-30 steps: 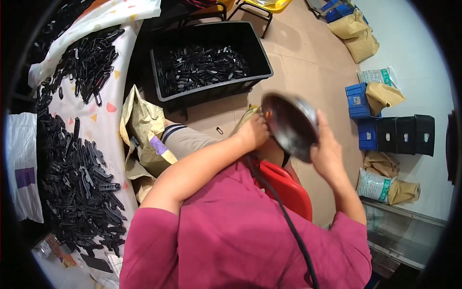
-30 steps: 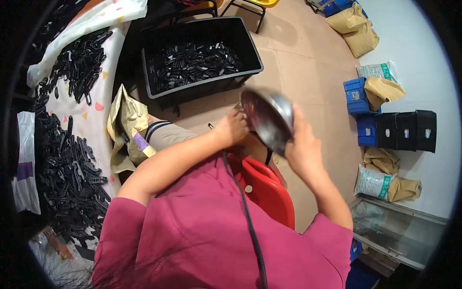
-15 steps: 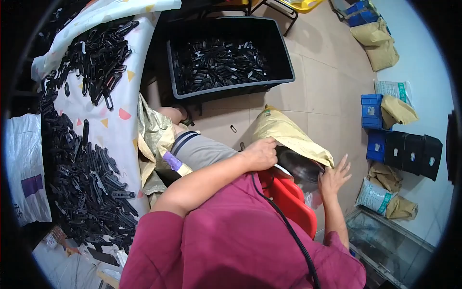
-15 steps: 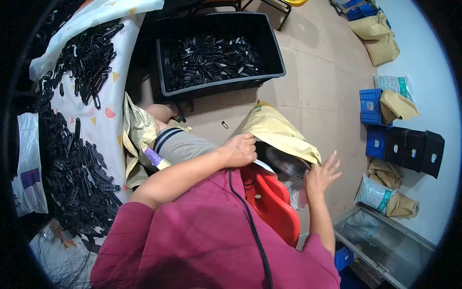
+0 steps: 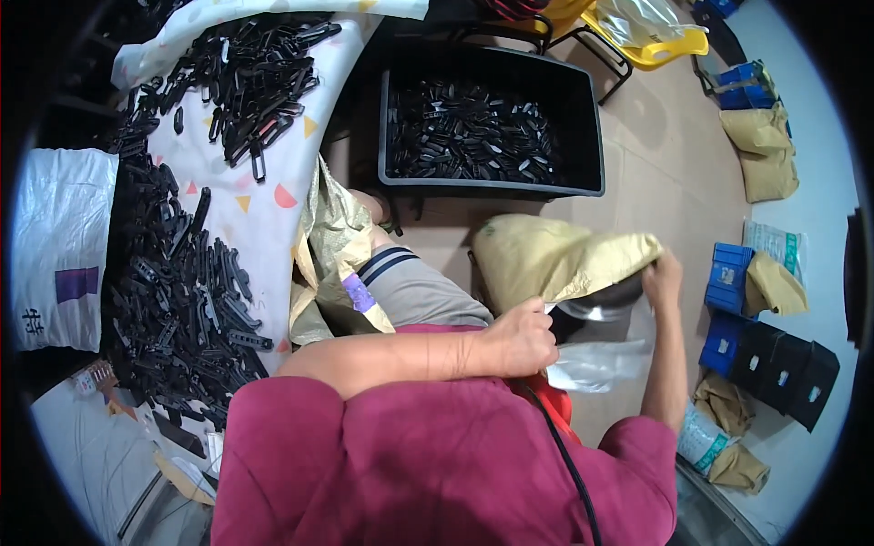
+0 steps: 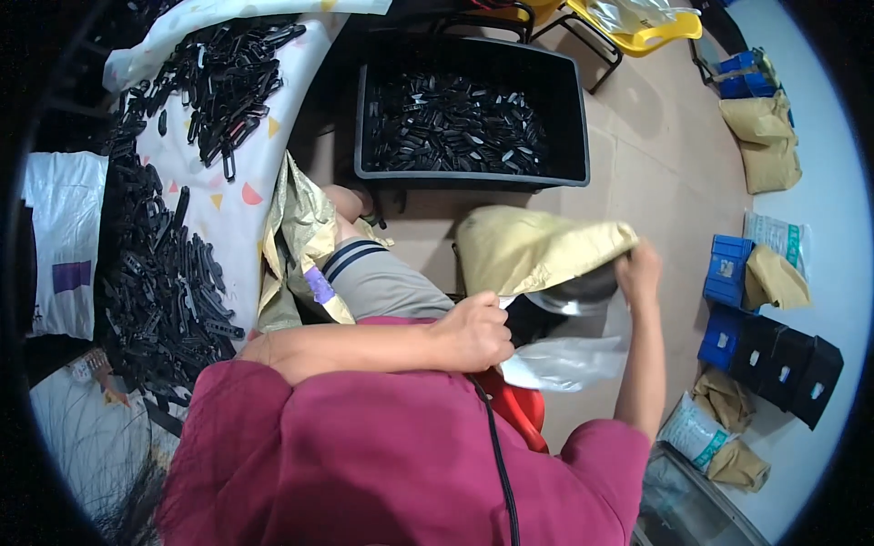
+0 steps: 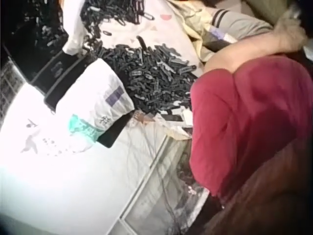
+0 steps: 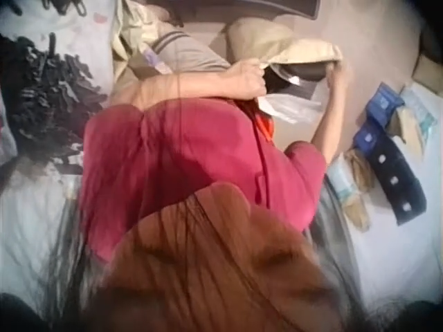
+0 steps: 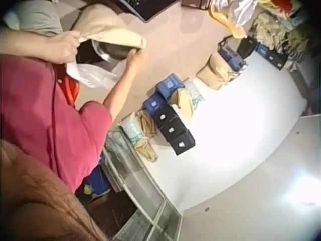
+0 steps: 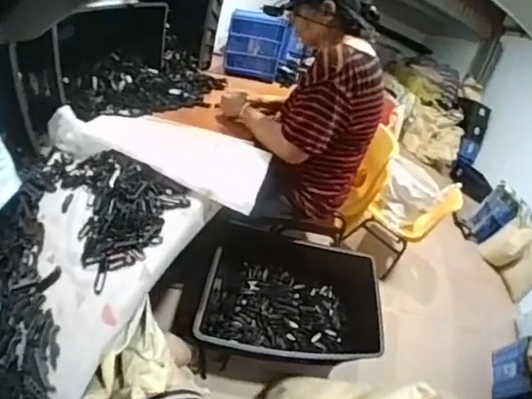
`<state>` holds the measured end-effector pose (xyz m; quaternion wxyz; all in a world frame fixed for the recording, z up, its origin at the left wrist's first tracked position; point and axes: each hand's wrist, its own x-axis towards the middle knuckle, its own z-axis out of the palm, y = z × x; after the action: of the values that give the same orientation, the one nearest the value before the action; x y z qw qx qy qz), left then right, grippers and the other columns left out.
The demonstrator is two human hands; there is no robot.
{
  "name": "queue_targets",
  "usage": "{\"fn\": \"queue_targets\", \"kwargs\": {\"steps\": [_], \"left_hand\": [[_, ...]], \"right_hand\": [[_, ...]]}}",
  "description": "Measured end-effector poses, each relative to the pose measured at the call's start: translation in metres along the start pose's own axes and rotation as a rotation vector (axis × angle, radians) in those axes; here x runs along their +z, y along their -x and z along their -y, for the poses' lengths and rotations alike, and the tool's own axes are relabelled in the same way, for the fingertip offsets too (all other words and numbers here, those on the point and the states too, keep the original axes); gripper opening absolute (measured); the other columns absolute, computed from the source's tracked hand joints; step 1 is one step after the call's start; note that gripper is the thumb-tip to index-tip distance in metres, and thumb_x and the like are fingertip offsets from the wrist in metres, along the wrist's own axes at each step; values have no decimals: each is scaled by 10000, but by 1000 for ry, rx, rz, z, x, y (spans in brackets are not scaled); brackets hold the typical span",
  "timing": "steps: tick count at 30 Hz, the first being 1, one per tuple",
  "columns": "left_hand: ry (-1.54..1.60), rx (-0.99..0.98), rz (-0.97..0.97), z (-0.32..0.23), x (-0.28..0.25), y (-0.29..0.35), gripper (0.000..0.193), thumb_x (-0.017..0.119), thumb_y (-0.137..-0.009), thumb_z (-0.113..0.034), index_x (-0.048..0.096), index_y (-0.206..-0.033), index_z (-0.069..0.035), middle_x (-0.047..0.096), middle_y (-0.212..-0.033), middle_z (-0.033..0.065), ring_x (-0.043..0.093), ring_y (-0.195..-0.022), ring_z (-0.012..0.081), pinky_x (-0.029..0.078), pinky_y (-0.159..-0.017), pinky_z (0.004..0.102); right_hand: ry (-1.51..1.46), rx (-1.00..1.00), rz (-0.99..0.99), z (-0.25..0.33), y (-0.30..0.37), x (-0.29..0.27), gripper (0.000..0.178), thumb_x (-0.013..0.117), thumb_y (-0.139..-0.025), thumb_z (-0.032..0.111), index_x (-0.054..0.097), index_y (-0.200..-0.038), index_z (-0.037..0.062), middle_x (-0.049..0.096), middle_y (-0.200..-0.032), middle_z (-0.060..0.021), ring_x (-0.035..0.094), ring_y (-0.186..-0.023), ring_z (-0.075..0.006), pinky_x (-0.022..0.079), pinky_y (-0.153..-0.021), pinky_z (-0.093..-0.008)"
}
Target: Assembling small black plastic components and using a metal bowl to scoop them into a storage bag.
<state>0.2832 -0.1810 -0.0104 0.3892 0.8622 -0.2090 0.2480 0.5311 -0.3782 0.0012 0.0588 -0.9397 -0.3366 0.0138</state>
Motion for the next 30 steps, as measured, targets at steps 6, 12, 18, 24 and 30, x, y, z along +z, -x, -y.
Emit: {"fn": "queue_targets", "kwargs": {"steps": [6,12,18,24,30], "left_hand": [[-347,-190,-103,45,-59,-10,116,577,-562,-151,475,-511,-126,472,-542,-2,497,-583,194,394,-630,352],[-345,-165,141,15,-79,23,50,581,-591,-122,580,-638,-104,519,-568,6,543,-639,170,418,-803,347],[-574,-275,469,-9,-71,-8,180,549,-712,-141,656,-811,-36,582,-586,74,594,-622,219,370,-943,433],[-119,4,1181,-37,-61,-28,166,551,-711,-183,675,-648,-92,653,-658,110,634,-626,227,456,-728,366],[198,-347,1293,29,-22,-100,360,411,-805,-197,673,-873,39,633,-952,248,615,-908,381,479,-819,445]], "right_hand": [[281,-449,41,70,-104,-2,159,552,-679,46,638,-813,47,560,-1005,-151,519,-972,-333,467,-800,-403],[372,-473,-258,107,-20,5,208,597,-707,82,607,-910,129,515,-1199,-166,540,-990,-305,523,-712,-333],[325,-250,-249,114,43,-17,590,573,-725,30,529,-1256,284,555,-1012,-167,575,-858,-327,525,-642,-385],[205,-49,331,63,-8,63,653,509,-788,88,341,-1380,304,560,-926,-227,617,-767,-390,503,-669,-461],[-209,130,-112,44,4,172,412,356,-943,229,370,-1349,162,439,-1302,-225,428,-1182,-388,345,-987,-412]]}}
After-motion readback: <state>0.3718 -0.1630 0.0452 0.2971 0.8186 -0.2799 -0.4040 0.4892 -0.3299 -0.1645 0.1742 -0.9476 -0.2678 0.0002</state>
